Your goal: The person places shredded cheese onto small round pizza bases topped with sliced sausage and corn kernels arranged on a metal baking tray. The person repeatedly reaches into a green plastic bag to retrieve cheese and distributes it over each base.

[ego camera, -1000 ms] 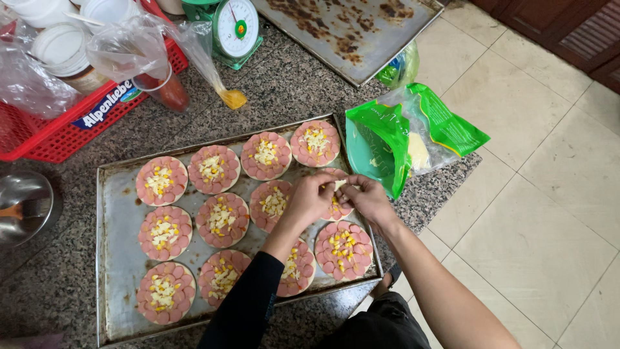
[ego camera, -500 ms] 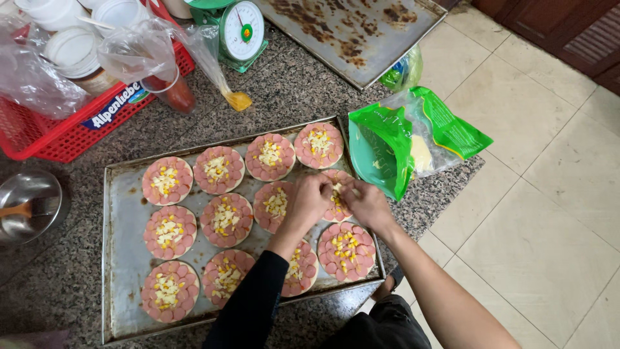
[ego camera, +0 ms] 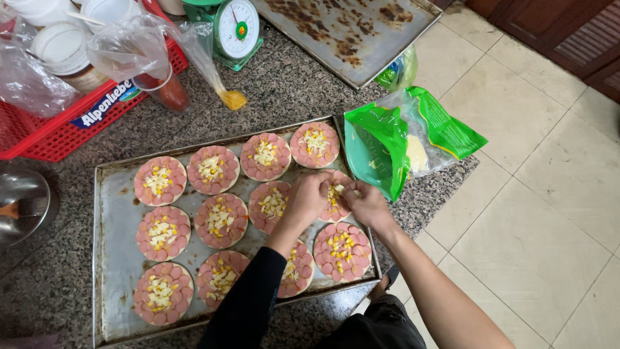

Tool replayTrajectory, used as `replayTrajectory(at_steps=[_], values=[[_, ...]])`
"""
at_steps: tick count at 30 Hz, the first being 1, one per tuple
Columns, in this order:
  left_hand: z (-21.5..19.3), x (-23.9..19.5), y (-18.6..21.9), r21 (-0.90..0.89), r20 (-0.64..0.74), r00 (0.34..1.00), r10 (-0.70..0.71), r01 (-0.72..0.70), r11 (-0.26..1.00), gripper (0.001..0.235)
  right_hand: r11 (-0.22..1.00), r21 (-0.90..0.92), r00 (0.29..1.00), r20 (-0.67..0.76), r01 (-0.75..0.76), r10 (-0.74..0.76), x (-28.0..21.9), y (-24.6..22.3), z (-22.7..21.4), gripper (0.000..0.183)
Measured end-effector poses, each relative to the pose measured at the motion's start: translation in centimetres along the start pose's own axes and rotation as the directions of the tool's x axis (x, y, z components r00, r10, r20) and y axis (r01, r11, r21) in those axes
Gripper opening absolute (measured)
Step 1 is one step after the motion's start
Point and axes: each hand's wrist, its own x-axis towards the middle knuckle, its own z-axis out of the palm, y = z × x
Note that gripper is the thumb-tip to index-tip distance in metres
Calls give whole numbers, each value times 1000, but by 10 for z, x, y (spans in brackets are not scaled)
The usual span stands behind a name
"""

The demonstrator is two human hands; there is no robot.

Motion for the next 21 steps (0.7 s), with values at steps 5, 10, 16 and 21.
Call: replayTrajectory(at_steps=[5, 10, 16, 21], values=[[-7, -1, 2, -77, 139, 981, -133, 145, 986, 20, 1000, -15, 999, 44, 2, -2, -8, -22, 2, 25], [-5, -2, -3, 80, 29, 999, 18, -20, 997, 10, 990, -137, 999, 12, 40, -39, -17, -30, 3, 25], [-5, 5, -12, 117, 69, 998, -7, -1, 993, 8, 964, -218, 986, -43, 150, -163, -20, -21, -4, 26], [4, 11, -8, 80, 62, 996, 65, -70, 994, 9, 913, -346, 962, -82, 216, -259, -26, -29, -3, 21]])
